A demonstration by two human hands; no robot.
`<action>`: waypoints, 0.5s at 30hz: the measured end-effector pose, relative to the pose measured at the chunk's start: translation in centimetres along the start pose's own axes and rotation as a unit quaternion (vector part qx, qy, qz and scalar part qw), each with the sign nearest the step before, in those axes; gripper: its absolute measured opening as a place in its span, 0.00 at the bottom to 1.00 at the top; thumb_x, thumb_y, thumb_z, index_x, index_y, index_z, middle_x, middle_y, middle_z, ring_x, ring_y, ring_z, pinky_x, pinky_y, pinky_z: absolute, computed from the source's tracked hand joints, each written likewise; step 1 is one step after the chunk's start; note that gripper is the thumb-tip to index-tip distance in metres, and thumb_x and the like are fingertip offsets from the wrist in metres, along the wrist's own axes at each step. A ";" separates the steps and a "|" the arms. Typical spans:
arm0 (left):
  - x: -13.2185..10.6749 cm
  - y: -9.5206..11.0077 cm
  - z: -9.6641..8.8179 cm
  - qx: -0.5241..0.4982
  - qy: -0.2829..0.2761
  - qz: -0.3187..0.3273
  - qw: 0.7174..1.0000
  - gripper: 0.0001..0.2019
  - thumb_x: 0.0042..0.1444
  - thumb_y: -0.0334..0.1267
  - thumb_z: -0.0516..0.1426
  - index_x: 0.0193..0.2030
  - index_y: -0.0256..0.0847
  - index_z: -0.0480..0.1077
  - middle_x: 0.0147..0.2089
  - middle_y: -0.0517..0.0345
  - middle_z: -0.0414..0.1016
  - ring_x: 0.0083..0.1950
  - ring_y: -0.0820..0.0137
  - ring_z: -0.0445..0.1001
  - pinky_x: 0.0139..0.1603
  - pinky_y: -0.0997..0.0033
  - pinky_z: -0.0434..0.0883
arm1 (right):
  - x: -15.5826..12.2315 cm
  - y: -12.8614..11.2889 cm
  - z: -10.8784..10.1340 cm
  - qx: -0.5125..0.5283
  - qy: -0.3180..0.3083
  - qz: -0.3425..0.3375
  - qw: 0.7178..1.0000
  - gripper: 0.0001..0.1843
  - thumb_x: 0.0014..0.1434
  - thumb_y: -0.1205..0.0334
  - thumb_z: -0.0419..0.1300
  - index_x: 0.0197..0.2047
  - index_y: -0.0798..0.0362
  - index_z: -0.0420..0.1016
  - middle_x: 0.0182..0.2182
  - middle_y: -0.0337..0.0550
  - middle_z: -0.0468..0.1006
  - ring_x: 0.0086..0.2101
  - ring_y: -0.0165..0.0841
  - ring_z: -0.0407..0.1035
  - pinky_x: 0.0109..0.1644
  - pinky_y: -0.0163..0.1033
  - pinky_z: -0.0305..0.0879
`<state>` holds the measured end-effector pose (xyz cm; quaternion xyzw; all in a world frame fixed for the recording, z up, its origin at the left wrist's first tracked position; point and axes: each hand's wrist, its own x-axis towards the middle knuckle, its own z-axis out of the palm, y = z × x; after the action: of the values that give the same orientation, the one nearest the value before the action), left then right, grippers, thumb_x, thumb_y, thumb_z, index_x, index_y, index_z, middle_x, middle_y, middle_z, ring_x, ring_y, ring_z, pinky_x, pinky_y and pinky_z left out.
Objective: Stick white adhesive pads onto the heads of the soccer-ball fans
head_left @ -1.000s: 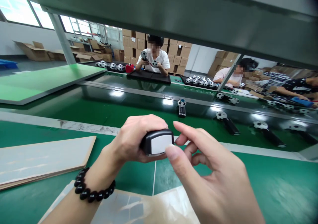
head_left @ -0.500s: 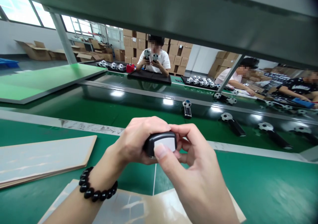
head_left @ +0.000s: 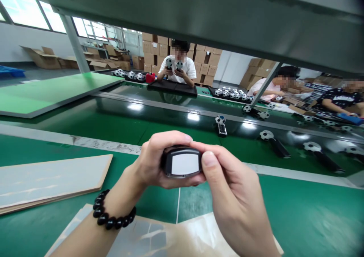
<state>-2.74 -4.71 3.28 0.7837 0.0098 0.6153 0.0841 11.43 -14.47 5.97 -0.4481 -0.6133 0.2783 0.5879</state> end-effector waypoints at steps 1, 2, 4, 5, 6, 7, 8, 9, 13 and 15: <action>-0.1 -0.1 0.0 0.002 0.008 0.001 1.000 0.29 0.55 0.45 0.69 0.59 0.42 0.64 0.41 0.53 0.79 0.32 0.69 0.82 0.31 0.75 0.81 | 0.0 -0.2 -0.1 -0.023 0.004 -0.015 1.000 0.16 0.72 0.59 0.53 0.49 0.41 0.83 0.37 0.38 0.83 0.36 0.32 0.77 0.37 0.34 0.74; -0.1 -0.2 0.0 0.005 0.012 -0.003 1.000 0.29 0.54 0.45 0.70 0.59 0.42 0.64 0.42 0.52 0.79 0.34 0.69 0.82 0.33 0.74 0.82 | 0.1 -0.3 -0.2 -0.043 0.008 -0.029 0.999 0.17 0.73 0.60 0.52 0.51 0.40 0.83 0.38 0.38 0.84 0.37 0.33 0.78 0.37 0.34 0.74; 0.1 -0.1 0.0 -0.010 0.008 -0.005 1.000 0.29 0.55 0.43 0.69 0.59 0.42 0.64 0.42 0.52 0.79 0.34 0.69 0.81 0.34 0.75 0.82 | 0.1 -0.5 -0.3 -0.071 0.015 -0.049 0.996 0.18 0.73 0.60 0.51 0.53 0.39 0.83 0.40 0.39 0.85 0.37 0.34 0.78 0.36 0.35 0.73; 0.3 -0.1 0.0 -0.020 0.003 0.000 1.000 0.28 0.56 0.42 0.69 0.59 0.42 0.64 0.42 0.52 0.79 0.34 0.70 0.81 0.34 0.75 0.82 | 0.0 -0.6 -0.3 -0.079 0.017 -0.056 0.995 0.19 0.73 0.61 0.51 0.53 0.39 0.82 0.41 0.40 0.85 0.37 0.34 0.78 0.35 0.36 0.73; 0.4 0.0 0.0 -0.028 -0.001 0.005 1.000 0.28 0.56 0.41 0.69 0.59 0.42 0.64 0.42 0.52 0.79 0.34 0.70 0.81 0.33 0.76 0.82 | 0.0 -0.6 -0.4 -0.085 0.019 -0.063 0.994 0.19 0.73 0.61 0.51 0.53 0.40 0.83 0.42 0.40 0.85 0.37 0.35 0.78 0.35 0.36 0.74; 0.6 0.1 -0.1 -0.032 -0.004 0.010 0.999 0.27 0.56 0.41 0.69 0.60 0.42 0.64 0.41 0.53 0.79 0.34 0.70 0.81 0.33 0.76 0.81 | -0.1 -0.6 -0.3 -0.089 0.020 -0.069 0.993 0.19 0.72 0.61 0.51 0.52 0.40 0.83 0.42 0.40 0.85 0.36 0.35 0.78 0.34 0.36 0.74; 0.7 0.1 -0.1 -0.033 -0.006 0.014 0.999 0.27 0.57 0.40 0.68 0.59 0.41 0.64 0.41 0.53 0.78 0.33 0.70 0.81 0.33 0.76 0.81 | -0.2 -0.6 -0.2 -0.093 0.025 -0.076 0.992 0.18 0.72 0.61 0.51 0.52 0.41 0.83 0.42 0.40 0.85 0.36 0.35 0.79 0.34 0.36 0.74; 0.8 0.1 -0.2 -0.032 -0.006 0.017 0.999 0.27 0.57 0.40 0.68 0.59 0.41 0.64 0.41 0.52 0.78 0.34 0.70 0.81 0.33 0.76 0.82 | -0.3 -0.6 -0.1 -0.096 0.034 -0.084 0.991 0.17 0.70 0.62 0.53 0.51 0.42 0.83 0.43 0.40 0.85 0.36 0.35 0.79 0.34 0.37 0.75; 0.6 -0.1 -0.5 -0.035 -0.009 0.031 0.999 0.25 0.59 0.39 0.66 0.60 0.37 0.64 0.42 0.50 0.76 0.36 0.70 0.81 0.35 0.76 0.82 | -0.8 -0.3 0.5 -0.079 0.088 -0.112 0.987 0.13 0.62 0.67 0.62 0.47 0.42 0.81 0.40 0.34 0.86 0.33 0.33 0.79 0.35 0.34 0.78; 0.5 -0.3 -0.7 -0.039 -0.010 0.032 0.999 0.24 0.61 0.40 0.65 0.60 0.38 0.64 0.41 0.50 0.76 0.36 0.70 0.80 0.33 0.76 0.81 | -0.9 -0.3 0.8 -0.067 0.100 -0.118 0.986 0.13 0.61 0.69 0.64 0.46 0.42 0.80 0.39 0.32 0.86 0.31 0.31 0.78 0.34 0.33 0.78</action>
<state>-3.23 -4.28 3.89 0.7861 -0.0403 0.6094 0.0950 10.48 -15.20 5.65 -0.4367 -0.6167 0.1195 0.6440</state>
